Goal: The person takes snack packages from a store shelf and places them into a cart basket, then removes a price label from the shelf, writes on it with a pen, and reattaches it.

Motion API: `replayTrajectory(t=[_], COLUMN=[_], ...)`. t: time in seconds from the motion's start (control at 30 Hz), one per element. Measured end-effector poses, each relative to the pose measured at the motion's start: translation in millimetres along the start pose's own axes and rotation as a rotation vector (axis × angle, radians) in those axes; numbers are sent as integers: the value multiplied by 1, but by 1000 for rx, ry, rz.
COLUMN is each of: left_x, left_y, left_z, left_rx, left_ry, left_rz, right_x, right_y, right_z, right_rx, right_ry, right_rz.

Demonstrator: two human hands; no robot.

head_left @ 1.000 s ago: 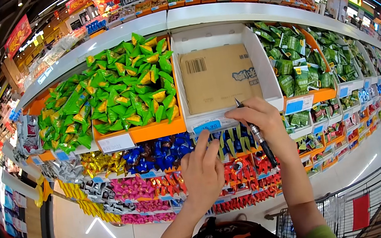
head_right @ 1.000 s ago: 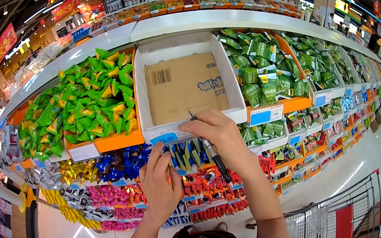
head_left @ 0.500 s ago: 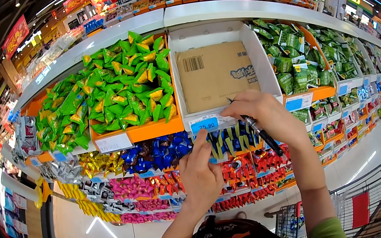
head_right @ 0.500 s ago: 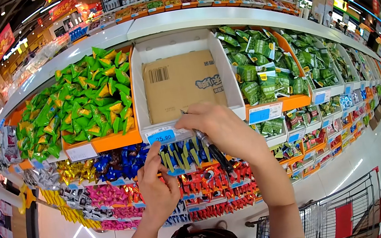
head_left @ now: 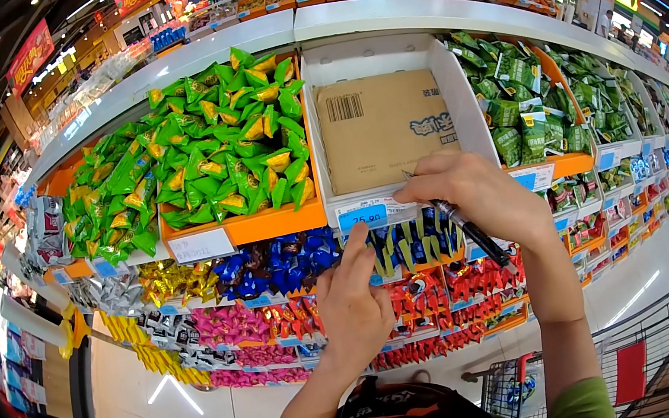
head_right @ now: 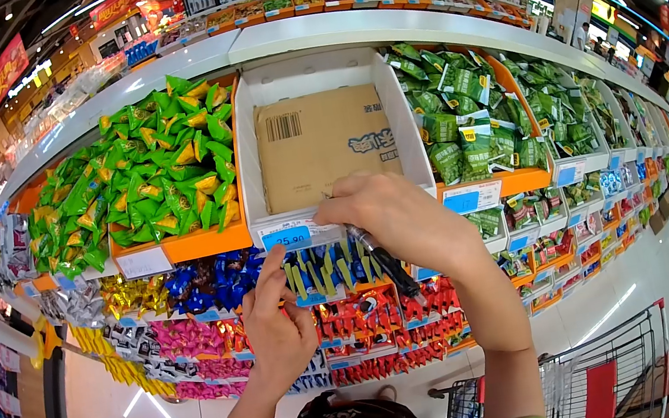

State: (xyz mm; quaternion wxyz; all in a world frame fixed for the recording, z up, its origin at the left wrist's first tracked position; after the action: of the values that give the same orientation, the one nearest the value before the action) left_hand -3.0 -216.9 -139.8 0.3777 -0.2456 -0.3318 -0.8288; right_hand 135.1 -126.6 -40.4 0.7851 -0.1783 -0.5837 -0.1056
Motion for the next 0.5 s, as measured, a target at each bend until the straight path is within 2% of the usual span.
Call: replayTrajectory(t=[0.5], left_x=[-1], left_y=[1], left_z=[3], left_rx=[33], left_ry=[-4], left_rz=[-2], right_x=[-3], right_y=[4], right_z=[-3], right_rx=[-1], right_ry=[36], right_rz=[7])
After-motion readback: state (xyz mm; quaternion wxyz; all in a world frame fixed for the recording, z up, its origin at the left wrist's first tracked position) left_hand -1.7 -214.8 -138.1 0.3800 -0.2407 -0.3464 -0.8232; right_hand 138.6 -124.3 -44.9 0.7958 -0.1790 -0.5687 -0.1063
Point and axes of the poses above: each hand's wrist, its own z-axis towards the middle knuckle, its own x-axis out of the back of the hand, y = z × x, the point moved 5 cm from there along z, towards the middle knuckle, and after that the axes turned 14 degrees about -y, right-handed, at the moved point
